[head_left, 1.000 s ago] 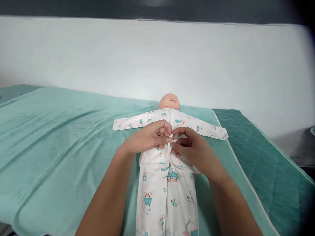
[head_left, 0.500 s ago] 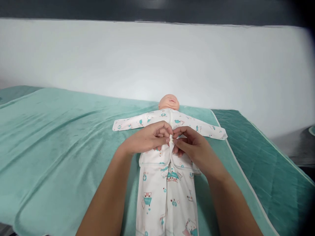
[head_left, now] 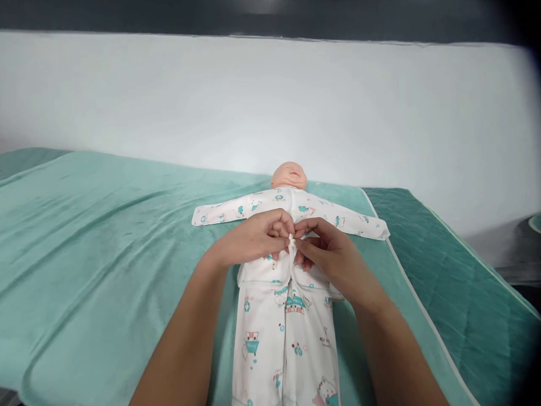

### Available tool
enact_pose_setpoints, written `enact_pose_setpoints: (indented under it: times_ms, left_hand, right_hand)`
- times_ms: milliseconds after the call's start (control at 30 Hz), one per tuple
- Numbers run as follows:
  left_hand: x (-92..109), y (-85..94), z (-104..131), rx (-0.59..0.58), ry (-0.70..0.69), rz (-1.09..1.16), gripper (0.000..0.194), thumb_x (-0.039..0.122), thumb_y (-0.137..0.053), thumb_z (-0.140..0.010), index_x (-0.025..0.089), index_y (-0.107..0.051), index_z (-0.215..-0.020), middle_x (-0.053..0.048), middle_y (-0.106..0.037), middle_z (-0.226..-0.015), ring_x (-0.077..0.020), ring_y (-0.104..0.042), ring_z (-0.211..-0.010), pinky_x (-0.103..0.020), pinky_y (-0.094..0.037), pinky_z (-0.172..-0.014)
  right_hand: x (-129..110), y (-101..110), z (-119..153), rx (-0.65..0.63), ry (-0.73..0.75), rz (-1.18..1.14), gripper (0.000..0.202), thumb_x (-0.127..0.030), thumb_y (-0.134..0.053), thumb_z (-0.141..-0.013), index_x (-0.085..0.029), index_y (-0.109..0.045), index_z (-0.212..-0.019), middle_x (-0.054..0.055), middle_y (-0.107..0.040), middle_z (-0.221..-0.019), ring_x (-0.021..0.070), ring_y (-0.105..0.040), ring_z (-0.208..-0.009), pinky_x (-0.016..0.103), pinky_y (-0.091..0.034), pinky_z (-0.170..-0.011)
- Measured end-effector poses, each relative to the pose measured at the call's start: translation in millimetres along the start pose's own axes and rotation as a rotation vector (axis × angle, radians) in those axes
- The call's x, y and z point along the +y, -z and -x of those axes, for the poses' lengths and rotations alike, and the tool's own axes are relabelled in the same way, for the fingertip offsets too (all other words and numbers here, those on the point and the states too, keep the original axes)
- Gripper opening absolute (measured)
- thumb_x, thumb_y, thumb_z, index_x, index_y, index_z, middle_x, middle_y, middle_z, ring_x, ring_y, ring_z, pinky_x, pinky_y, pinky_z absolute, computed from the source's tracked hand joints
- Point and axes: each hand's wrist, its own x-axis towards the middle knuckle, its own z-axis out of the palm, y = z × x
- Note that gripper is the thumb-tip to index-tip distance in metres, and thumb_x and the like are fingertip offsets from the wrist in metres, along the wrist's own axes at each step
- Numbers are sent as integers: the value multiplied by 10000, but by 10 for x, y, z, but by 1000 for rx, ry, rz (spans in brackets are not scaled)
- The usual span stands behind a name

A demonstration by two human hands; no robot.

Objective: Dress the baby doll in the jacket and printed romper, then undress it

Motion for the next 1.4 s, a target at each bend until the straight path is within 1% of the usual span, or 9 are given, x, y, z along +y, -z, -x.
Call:
enact_pose_setpoints:
  times_ms: [133, 233, 400, 700, 867, 1067, 1167, 1267, 1400]
  left_hand:
    - [14, -1, 22, 13, 33, -12, 123, 176, -552, -817, 223, -551, -930, 40, -624, -746, -84, -573, -596, -207, -417, -537]
    - [22, 14, 53, 43, 76, -69, 110, 271, -581, -851, 224, -567, -950, 35, -633, -719, -92, -569, -561, -212, -426, -515]
    - [42, 60, 87, 77, 80, -180, 291, 469, -503, -924, 208, -629, -909, 27, -605, -630, -81, -512, -467, -209, -387, -458]
    - [62, 58, 79, 57, 101, -183, 337, 512, -576, -878, 189, -630, -797, 24, -584, -632, -75, -508, -487, -195, -361, -445]
    - [64, 65, 92, 56, 106, -166, 311, 497, -555, -893, 200, -646, -869, 25, -586, -652, -82, -523, -498, -204, -388, -465]
    - [65, 67, 91, 48, 127, -182, 308, 484, -590, -867, 187, -648, -813, 16, -578, -674, -85, -530, -525, -204, -401, -479]
    - [57, 62, 83, 54, 130, -174, 316, 502, -618, -841, 189, -648, -811, 18, -565, -671, -91, -533, -536, -208, -417, -490]
    - [51, 64, 79, 51, 111, -136, 286, 490, -615, -845, 211, -649, -894, 34, -535, -643, -94, -526, -525, -211, -418, -486]
    - [53, 66, 82, 46, 112, -127, 255, 456, -629, -833, 229, -659, -945, 44, -513, -659, -87, -506, -514, -217, -427, -494]
  right_hand:
    - [-3, -1, 0, 11, -1, 2, 133, -280, -644, -865, -236, -604, -984, -24, -646, -789, 99, -622, -620, 214, -509, -551]
    - [-10, -4, 0, 29, -10, 9, 119, -290, -645, -870, -232, -619, -970, -22, -651, -771, 95, -617, -608, 209, -513, -549]
    - [-10, -7, 6, 40, -6, 2, 113, -299, -635, -880, -228, -629, -967, -26, -632, -654, 114, -616, -610, 214, -520, -555]
    - [-9, -27, 5, 73, -10, -40, 143, -323, -663, -864, -224, -630, -962, -24, -630, -680, 114, -618, -587, 211, -515, -517]
    - [7, -27, 5, 95, 13, -45, 139, -339, -637, -884, -220, -631, -956, -32, -611, -601, 115, -605, -544, 208, -517, -502]
    - [21, -45, -5, 172, 51, -94, 162, -354, -648, -863, -212, -612, -932, 15, -694, -897, 91, -591, -478, 216, -490, -413]
    - [12, -51, 4, 164, 38, -93, 167, -363, -649, -862, -213, -612, -926, 22, -701, -944, 86, -593, -483, 216, -490, -417]
    - [1, -54, 13, 178, 26, -90, 189, -388, -651, -859, -215, -609, -924, 29, -708, -989, 74, -571, -465, 216, -474, -408]
    - [6, -56, 10, 210, 25, -74, 206, -405, -657, -854, -214, -614, -918, 21, -713, -941, 48, -496, -399, 195, -376, -349]
